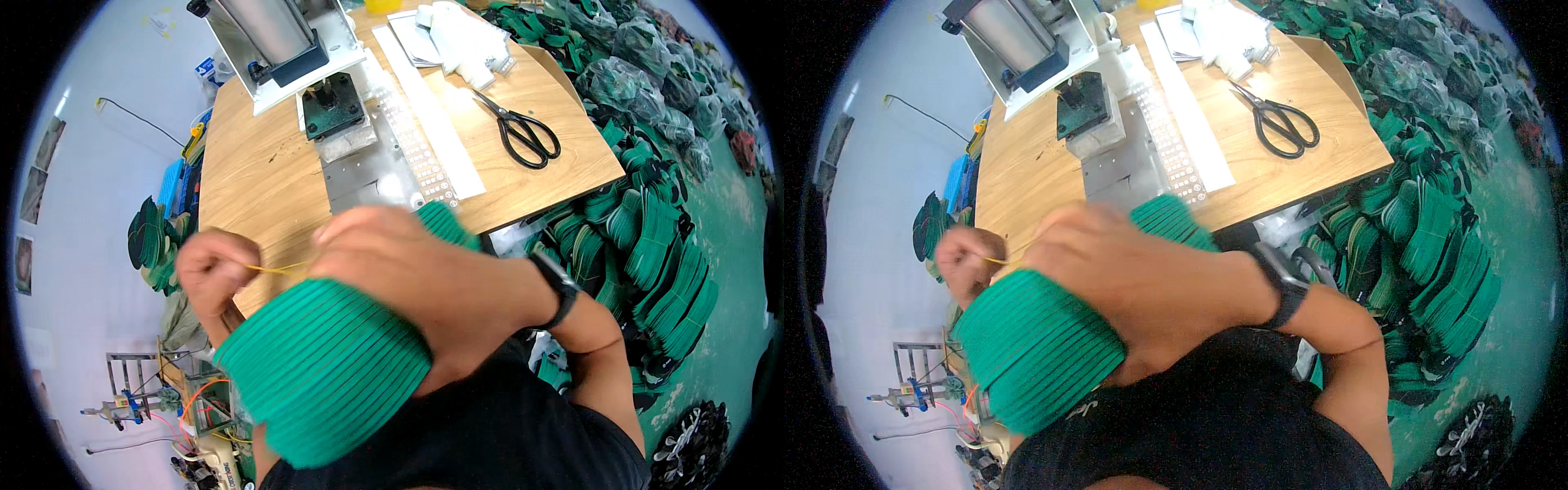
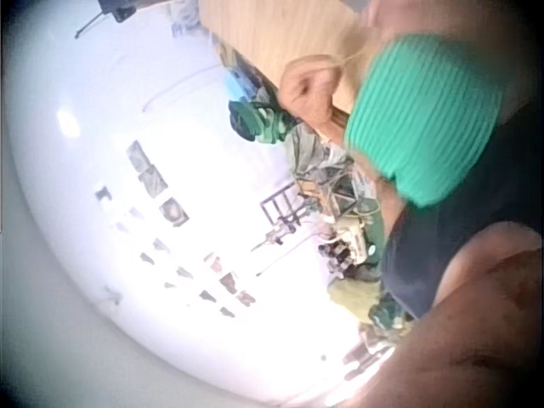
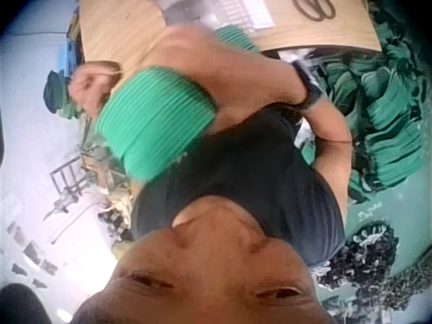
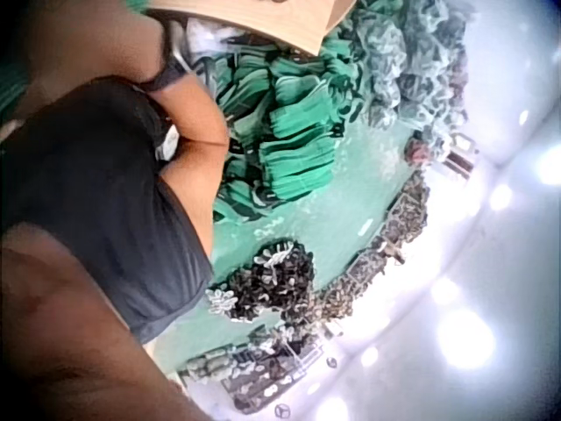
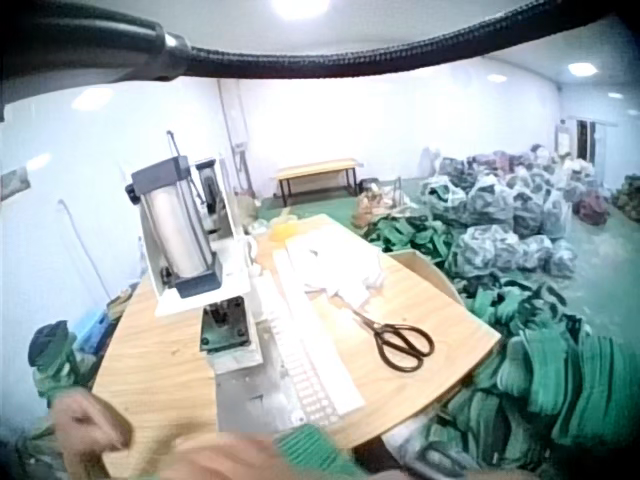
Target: The person take an insole from a stack, places it on a metal plate, and applies a circular label from a plastic sheet onto it. They use shears to cut individual labels from the sheet and organize the insoles back into a stack.
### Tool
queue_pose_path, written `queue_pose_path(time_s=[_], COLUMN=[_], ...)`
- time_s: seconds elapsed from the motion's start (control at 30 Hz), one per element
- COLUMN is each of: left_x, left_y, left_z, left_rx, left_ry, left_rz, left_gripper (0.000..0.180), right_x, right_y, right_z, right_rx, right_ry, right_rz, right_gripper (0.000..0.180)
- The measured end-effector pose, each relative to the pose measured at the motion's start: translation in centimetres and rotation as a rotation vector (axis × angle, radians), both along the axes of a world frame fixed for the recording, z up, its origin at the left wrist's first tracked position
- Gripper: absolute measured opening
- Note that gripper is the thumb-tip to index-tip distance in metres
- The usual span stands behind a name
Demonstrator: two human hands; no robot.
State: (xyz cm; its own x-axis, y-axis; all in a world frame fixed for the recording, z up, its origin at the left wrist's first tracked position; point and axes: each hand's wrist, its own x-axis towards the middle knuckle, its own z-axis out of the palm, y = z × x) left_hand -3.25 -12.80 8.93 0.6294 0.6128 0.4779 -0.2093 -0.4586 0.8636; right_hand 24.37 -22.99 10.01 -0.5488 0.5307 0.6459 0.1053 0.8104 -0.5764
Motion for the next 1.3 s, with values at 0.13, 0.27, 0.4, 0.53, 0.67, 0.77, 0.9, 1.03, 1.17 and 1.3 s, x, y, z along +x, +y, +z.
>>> queue_pose_path(time_s=[0.13, 0.27, 0.4, 0.53, 0.67, 0.77, 0.9, 1.03, 1.17, 1.3], left_x=[1.8, 5.2, 8.0, 10.8, 12.3, 12.9, 13.2, 14.4, 15.6, 15.8], left_y=[0.1, -2.0, -5.3, -8.1, -10.2, -9.5, -8.7, -10.1, -10.2, -8.6], left_z=[0.9, 1.3, 2.6, 2.9, 1.8, -1.3, -8.9, -9.1, -9.9, -9.3], left_rx=[0.209, 0.036, 0.2, 0.622, 0.73, 0.632, 0.419, -0.06, -0.52, -0.549], left_ry=[0.336, -0.018, 0.001, 0.061, 0.197, 0.362, 0.061, -0.099, -0.204, -0.329], left_rz=[0.073, 0.04, 0.074, -0.008, -0.168, -0.181, 0.099, 0.112, 0.008, 0.112], left_gripper=[0.011, 0.014, 0.01, 0.007, 0.014, 0.029, 0.048, 0.106, 0.104, 0.089], right_x=[2.5, 4.1, 5.1, 5.5, 5.6, 5.2, 2.9, 2.1, 3.7, 3.7], right_y=[-1.9, -2.7, -4.1, -4.3, -4.8, -5.7, -6.9, -6.0, -4.3, -6.4], right_z=[-0.9, -3.0, -3.0, -3.9, -4.8, -3.9, -1.9, -2.3, -4.3, -7.1], right_rx=[-0.008, -0.112, -0.208, -0.385, -0.231, -0.087, -0.282, -0.338, 0.116, -0.302], right_ry=[-0.134, 0.027, 0.048, 0.155, 0.274, 0.431, 0.873, 1.014, 0.638, 0.494], right_rz=[-0.325, -0.628, -0.872, -0.93, -1.054, -1.054, -0.708, -0.567, -0.972, -0.676], right_gripper=[0.092, 0.088, 0.087, 0.089, 0.089, 0.088, 0.085, 0.083, 0.071, 0.059])
